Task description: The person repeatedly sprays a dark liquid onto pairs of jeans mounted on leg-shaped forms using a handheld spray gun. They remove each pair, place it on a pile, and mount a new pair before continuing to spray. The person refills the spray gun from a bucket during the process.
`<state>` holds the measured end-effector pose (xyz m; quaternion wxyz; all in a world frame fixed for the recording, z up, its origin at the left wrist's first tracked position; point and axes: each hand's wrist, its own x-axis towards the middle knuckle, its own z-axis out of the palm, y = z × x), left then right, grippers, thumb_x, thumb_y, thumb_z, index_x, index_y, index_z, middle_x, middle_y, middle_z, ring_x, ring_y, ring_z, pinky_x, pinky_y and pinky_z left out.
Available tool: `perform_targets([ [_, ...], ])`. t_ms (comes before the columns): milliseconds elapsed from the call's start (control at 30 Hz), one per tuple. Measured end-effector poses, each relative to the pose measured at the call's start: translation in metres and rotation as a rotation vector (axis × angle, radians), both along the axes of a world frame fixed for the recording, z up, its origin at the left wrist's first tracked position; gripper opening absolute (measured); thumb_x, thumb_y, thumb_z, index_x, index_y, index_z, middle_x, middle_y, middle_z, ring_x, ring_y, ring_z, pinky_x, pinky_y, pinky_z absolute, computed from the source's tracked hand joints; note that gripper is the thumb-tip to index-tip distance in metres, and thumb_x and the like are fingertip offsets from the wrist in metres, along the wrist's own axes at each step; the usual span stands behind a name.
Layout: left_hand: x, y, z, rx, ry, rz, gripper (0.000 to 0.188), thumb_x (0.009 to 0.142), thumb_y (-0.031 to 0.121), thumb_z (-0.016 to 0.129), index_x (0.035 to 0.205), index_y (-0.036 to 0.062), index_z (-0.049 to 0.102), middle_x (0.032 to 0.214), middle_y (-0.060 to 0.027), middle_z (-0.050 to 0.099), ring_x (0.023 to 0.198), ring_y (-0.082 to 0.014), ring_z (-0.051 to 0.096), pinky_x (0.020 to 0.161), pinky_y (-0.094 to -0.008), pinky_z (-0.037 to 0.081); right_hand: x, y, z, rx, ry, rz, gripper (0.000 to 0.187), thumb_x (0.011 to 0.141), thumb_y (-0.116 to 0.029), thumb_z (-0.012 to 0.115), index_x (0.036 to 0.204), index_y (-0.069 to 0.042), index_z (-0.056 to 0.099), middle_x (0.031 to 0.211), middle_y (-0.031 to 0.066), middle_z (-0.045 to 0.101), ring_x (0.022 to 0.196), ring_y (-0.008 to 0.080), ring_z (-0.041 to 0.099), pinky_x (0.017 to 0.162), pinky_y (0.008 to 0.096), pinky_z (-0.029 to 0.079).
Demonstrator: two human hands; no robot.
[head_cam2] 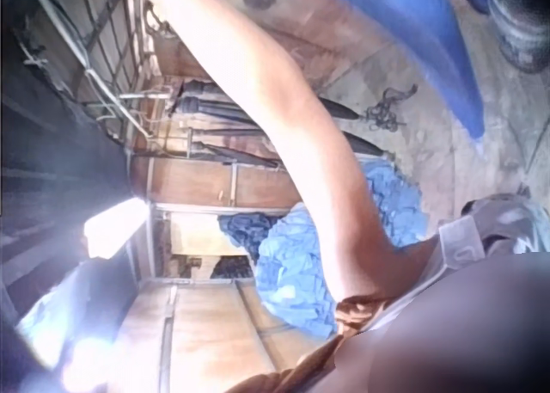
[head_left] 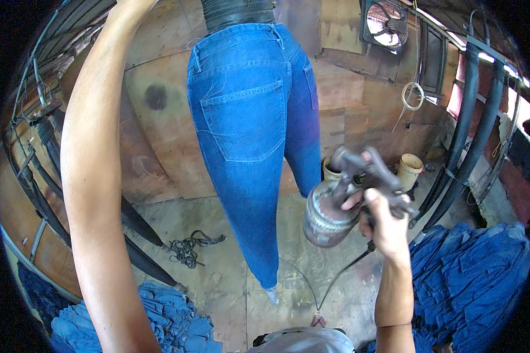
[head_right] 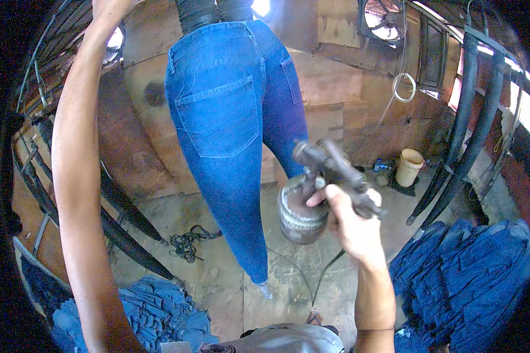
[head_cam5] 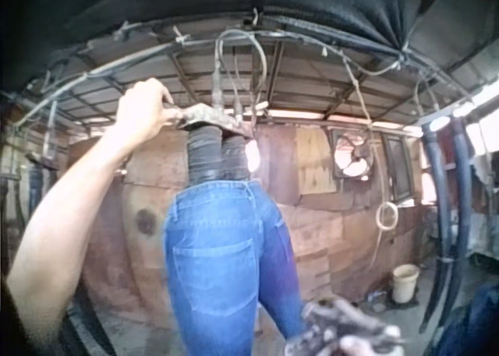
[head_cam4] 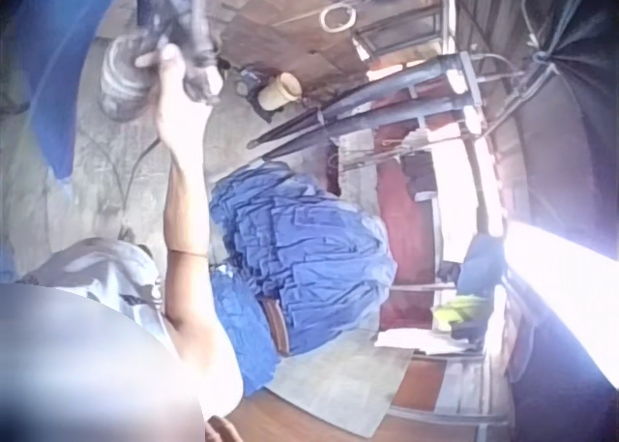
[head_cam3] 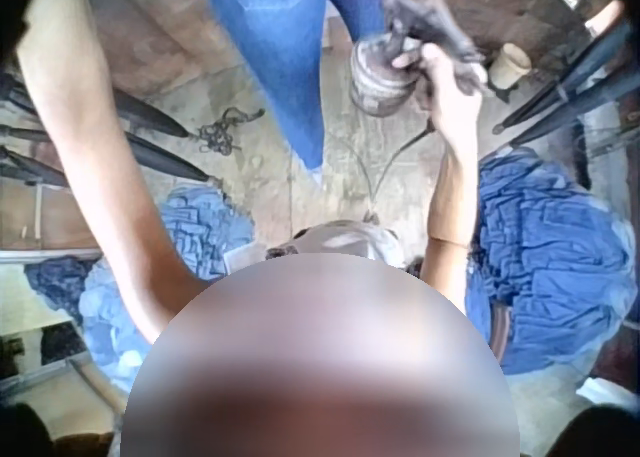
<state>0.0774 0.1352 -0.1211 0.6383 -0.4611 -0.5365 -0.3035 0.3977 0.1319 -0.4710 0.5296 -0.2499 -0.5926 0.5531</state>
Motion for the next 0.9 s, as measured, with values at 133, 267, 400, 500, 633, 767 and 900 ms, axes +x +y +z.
perform_targets([
  [133, 0.000, -0.004, 0.001, -0.037, -0.058, -0.026, 0.036, 0.069, 0.035, 0.089, 0.081, 0.0059, 0.073, 0.091, -0.0189, 0.073, 0.088, -0.0353, 0.072, 0.079, -0.0441, 0.057, 0.007, -0.020, 0.014, 0.007, -0.025, -0.038, 0.028, 0.099, -0.021, 0.061, 0.119, -0.001, 0.065, 0.072, 0.0035, 0.068, 0.045, 0.0034, 0.045, 0.039, 0.0202, 0.034],
  [267, -0.004, -0.005, 0.003, -0.004, -0.017, -0.048, 0.037, 0.069, 0.035, 0.089, 0.081, 0.0053, 0.071, 0.088, -0.0196, 0.073, 0.086, -0.0360, 0.072, 0.078, -0.0453, 0.057, -0.006, -0.037, -0.009, -0.134, -0.289, -0.014, 0.022, 0.095, -0.019, 0.063, 0.105, 0.000, 0.069, 0.070, 0.0024, 0.067, 0.060, 0.0085, 0.058, 0.056, 0.0273, 0.046],
  [400, -0.008, 0.000, 0.009, 0.022, -0.010, -0.027, 0.038, 0.068, 0.034, 0.089, 0.083, 0.0053, 0.069, 0.084, -0.0199, 0.072, 0.085, -0.0368, 0.072, 0.077, -0.0462, 0.057, -0.027, -0.053, -0.020, -0.042, -0.484, 0.028, 0.042, 0.094, -0.014, 0.061, 0.133, 0.002, 0.061, 0.077, 0.0053, 0.068, 0.070, 0.0108, 0.062, 0.071, 0.0287, 0.051],
  [500, -0.011, -0.001, 0.015, -0.001, -0.029, -0.047, 0.038, 0.067, 0.034, 0.090, 0.082, 0.0060, 0.069, 0.084, -0.0198, 0.072, 0.085, -0.0372, 0.072, 0.077, -0.0462, 0.058, -0.032, -0.074, -0.003, 0.061, -0.340, -0.056, 0.048, 0.095, -0.011, 0.060, 0.141, 0.001, 0.056, 0.086, 0.0049, 0.069, 0.071, 0.0098, 0.059, 0.072, 0.0275, 0.051],
  [633, -0.017, -0.007, 0.018, -0.044, -0.034, -0.116, 0.038, 0.066, 0.036, 0.091, 0.079, 0.0067, 0.070, 0.085, -0.0185, 0.073, 0.084, -0.0368, 0.072, 0.077, -0.0452, 0.058, -0.040, -0.106, 0.030, 0.122, 0.000, -0.147, 0.053, 0.100, -0.023, 0.058, 0.147, -0.002, 0.048, 0.079, 0.0104, 0.069, 0.041, 0.0042, 0.043, 0.037, 0.0202, 0.033],
  [767, -0.017, -0.012, 0.025, -0.080, -0.026, -0.131, 0.040, 0.064, 0.039, 0.092, 0.078, 0.0071, 0.072, 0.085, -0.0174, 0.073, 0.083, -0.0347, 0.073, 0.078, -0.0435, 0.059, -0.037, -0.112, 0.036, 0.070, -0.111, -0.087, 0.048, 0.097, -0.014, 0.061, 0.142, 0.000, 0.055, 0.081, 0.0023, 0.069, 0.057, 0.0027, 0.049, 0.053, 0.0206, 0.041],
  [900, -0.024, -0.019, 0.030, -0.167, -0.117, -0.175, 0.042, 0.063, 0.044, 0.092, 0.078, 0.0079, 0.077, 0.084, -0.0162, 0.074, 0.081, -0.0319, 0.073, 0.078, -0.0419, 0.059, -0.053, -0.096, -0.007, -0.038, -0.363, 0.021, 0.046, 0.096, -0.013, 0.061, 0.139, 0.001, 0.057, 0.080, 0.0029, 0.065, 0.071, 0.0089, 0.059, 0.070, 0.0273, 0.050],
])
